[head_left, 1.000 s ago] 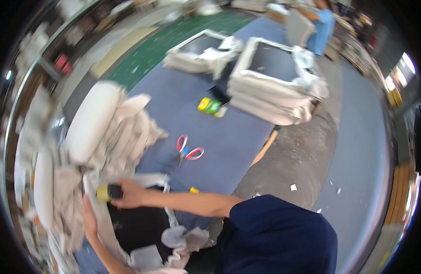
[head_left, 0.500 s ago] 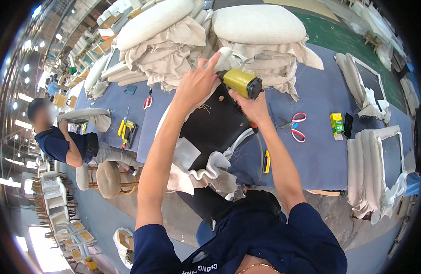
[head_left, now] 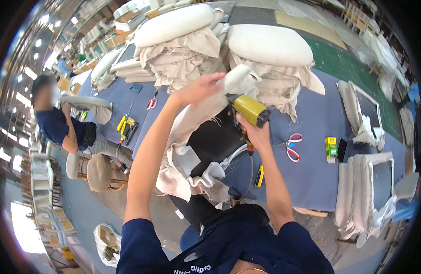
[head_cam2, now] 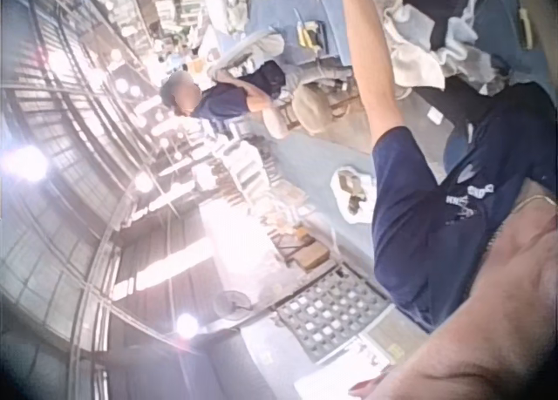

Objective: The person wraps a white fabric cover around a foam cushion, smoothing the material and securing it with a staple gun. They trim excess fabric with scissors and use a screwdriver to adjust the cushion's position on a wooden frame. The process involves repeated folding, stapling, and cutting to fit the fabric tightly.

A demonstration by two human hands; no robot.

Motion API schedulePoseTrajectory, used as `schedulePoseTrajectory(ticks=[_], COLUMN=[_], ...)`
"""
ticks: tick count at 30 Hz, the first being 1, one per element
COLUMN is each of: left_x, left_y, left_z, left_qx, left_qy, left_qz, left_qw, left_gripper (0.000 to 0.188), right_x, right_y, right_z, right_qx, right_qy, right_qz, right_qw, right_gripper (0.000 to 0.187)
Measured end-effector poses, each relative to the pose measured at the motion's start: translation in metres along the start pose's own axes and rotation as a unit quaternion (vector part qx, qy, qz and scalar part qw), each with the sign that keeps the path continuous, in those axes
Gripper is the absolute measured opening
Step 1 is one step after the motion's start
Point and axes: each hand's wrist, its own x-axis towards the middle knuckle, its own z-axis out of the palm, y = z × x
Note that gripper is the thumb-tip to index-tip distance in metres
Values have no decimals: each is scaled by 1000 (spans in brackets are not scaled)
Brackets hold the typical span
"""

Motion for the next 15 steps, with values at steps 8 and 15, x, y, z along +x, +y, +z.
schedulePoseTrajectory(ticks=[8, 15], left_x=[-31, -48], left_y=[14, 24], left_z=[37, 50], left_qx=[255, 470], left_qy=[146, 167], left_qz=[-29, 89], left_qw=[955, 862], left_gripper=[54, 67], right_x=[2, -9], right_y=[7, -2], right_z=[8, 15], right_qx=[-44, -59], right_qy=[19, -27], right_qz=[-48, -73], right_qw=[998, 995], right_gripper=[41, 41])
